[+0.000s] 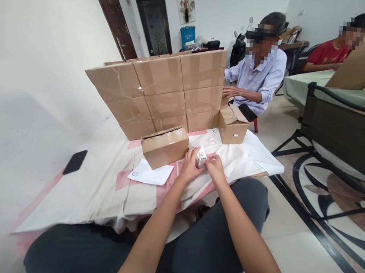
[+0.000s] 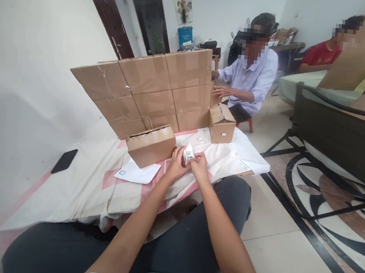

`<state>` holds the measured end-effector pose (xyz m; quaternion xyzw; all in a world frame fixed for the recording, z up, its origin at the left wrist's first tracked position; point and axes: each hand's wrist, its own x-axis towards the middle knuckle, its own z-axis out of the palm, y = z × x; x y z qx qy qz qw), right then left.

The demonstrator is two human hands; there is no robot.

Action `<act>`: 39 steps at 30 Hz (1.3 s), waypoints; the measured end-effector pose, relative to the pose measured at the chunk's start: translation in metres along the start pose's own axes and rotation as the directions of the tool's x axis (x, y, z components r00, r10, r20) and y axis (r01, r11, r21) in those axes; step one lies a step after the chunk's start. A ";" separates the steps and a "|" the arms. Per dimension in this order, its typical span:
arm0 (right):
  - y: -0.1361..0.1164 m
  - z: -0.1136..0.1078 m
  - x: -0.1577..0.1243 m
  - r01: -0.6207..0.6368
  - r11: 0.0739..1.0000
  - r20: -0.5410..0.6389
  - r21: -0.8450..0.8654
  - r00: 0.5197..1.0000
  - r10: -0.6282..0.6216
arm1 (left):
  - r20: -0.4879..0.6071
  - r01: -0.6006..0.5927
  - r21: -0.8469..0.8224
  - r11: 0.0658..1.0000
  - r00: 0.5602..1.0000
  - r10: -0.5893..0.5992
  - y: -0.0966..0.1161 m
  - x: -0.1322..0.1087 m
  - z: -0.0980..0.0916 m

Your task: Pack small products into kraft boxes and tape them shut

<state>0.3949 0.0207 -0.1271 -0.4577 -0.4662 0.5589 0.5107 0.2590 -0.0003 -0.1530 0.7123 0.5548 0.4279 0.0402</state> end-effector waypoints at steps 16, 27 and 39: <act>0.013 -0.007 0.005 -0.205 0.970 0.030 -0.128 0.977 0.210 | -0.068 0.136 0.030 0.990 0.989 -0.134 0.003 0.001 -0.001; -0.016 -0.023 -0.008 -0.274 0.914 0.081 -0.300 0.947 0.311 | -0.066 0.172 0.060 0.983 0.984 -0.168 0.004 0.002 -0.003; -0.031 -0.028 -0.016 -0.201 0.928 0.186 -0.313 0.946 0.267 | -0.073 0.171 0.038 0.985 0.983 -0.168 0.006 0.003 -0.004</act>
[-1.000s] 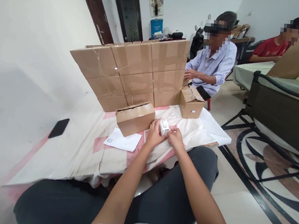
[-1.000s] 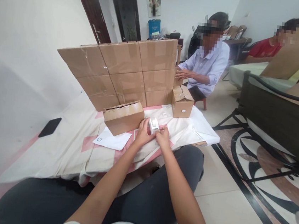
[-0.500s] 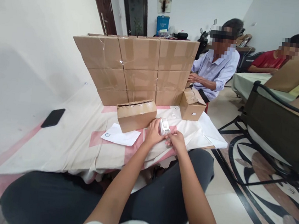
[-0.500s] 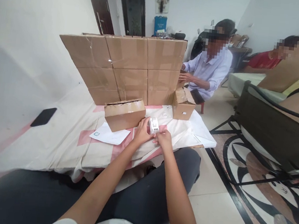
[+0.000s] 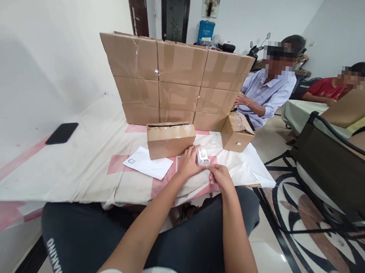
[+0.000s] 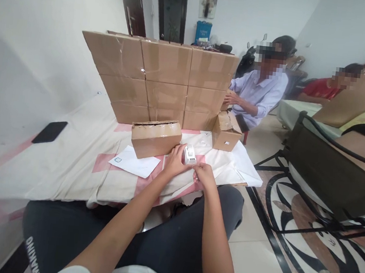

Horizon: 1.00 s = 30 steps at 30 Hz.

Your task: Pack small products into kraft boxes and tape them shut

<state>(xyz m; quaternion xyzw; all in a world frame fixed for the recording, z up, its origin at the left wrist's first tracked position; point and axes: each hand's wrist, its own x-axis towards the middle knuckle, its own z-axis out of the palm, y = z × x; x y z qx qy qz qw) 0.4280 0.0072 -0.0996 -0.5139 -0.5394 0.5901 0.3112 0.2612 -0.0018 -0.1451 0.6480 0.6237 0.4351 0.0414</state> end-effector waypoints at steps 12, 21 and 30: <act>0.028 -0.008 0.003 -0.028 0.996 0.002 -0.080 1.000 0.028 | 0.016 0.018 -0.033 0.999 1.000 -0.017 0.000 0.000 0.002; 0.025 -0.003 0.010 -0.076 0.978 0.029 -0.194 0.996 0.084 | 0.096 -0.078 -0.102 0.992 0.992 0.088 0.000 0.000 -0.003; 0.024 -0.002 0.011 -0.072 0.966 0.046 -0.250 0.995 0.086 | 0.100 0.029 -0.190 0.981 0.995 -0.010 -0.003 0.002 0.008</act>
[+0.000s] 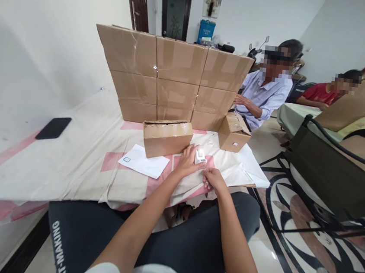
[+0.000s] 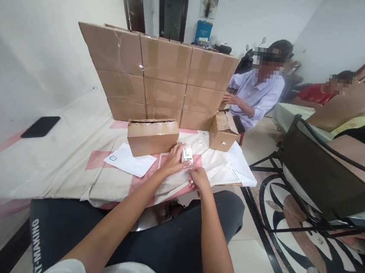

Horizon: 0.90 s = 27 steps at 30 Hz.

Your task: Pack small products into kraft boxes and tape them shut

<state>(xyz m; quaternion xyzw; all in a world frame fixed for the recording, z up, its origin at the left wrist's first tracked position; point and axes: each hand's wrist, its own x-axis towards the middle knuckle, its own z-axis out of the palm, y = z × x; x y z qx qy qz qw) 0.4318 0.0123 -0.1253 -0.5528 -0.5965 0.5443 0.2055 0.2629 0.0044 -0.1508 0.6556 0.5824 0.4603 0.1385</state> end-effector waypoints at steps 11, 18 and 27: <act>0.003 -0.002 0.005 -0.019 0.999 0.022 -0.039 1.000 0.020 | 0.113 0.135 0.016 0.991 0.984 -0.136 0.006 0.002 0.007; 0.005 -0.002 0.000 -0.002 0.998 0.050 -0.068 0.999 0.005 | 0.077 0.142 -0.090 0.986 0.988 -0.136 0.010 -0.002 0.001; 0.000 -0.006 -0.016 0.185 0.974 0.035 0.134 0.981 -0.191 | -0.099 0.163 -0.450 0.878 0.968 -0.231 -0.003 -0.001 0.002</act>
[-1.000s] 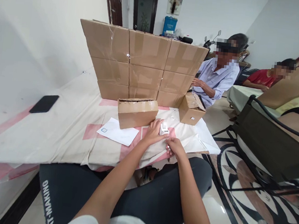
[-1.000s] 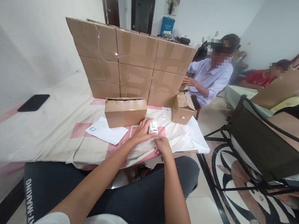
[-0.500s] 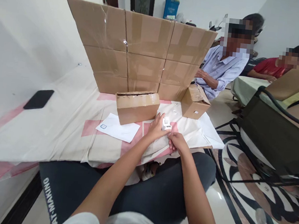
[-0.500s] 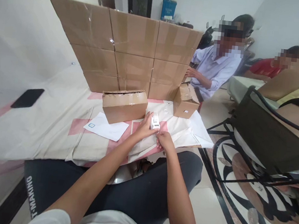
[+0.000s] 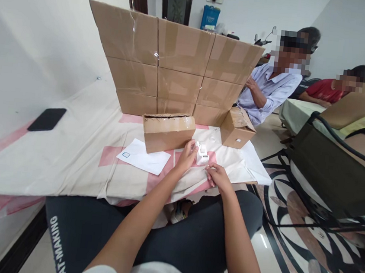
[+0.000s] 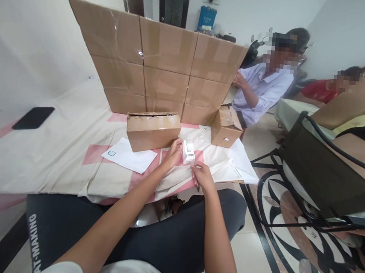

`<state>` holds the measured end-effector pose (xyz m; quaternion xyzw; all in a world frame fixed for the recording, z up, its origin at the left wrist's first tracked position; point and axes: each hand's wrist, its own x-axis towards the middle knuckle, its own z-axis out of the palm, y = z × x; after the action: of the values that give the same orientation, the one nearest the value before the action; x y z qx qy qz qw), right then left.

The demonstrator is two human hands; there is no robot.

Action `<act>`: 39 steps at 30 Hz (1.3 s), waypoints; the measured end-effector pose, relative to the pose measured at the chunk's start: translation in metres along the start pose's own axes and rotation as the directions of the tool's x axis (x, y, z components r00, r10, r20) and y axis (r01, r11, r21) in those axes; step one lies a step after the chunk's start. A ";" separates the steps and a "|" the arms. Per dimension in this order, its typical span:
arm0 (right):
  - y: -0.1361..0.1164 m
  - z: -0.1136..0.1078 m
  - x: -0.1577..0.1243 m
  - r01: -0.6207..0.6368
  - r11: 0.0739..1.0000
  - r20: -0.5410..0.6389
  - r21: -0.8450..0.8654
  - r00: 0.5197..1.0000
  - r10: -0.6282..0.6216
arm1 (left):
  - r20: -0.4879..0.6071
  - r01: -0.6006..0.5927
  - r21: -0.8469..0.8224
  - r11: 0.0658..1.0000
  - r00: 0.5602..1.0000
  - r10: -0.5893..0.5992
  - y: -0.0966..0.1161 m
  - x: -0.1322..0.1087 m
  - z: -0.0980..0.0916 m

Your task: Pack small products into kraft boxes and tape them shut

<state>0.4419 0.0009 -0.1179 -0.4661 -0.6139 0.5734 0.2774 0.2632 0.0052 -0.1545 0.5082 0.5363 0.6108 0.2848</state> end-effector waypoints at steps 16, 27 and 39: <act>-0.024 0.029 0.014 0.273 0.954 0.101 0.127 0.953 -0.286 | 0.123 -0.262 -0.129 0.956 0.953 0.278 0.026 -0.021 -0.015; -0.026 0.043 0.014 0.280 0.958 0.242 0.059 0.927 -0.286 | -0.144 -0.231 0.007 0.973 0.963 0.230 0.043 -0.049 -0.025; -0.026 0.050 0.029 0.394 0.905 0.117 -0.159 0.918 -0.379 | -0.488 -0.148 -0.055 0.987 0.867 0.102 0.079 -0.060 -0.080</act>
<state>0.3797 0.0064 -0.1083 -0.3339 -0.7542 0.4683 0.3167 0.2235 -0.0986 -0.0918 0.3596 0.5281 0.7592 0.1241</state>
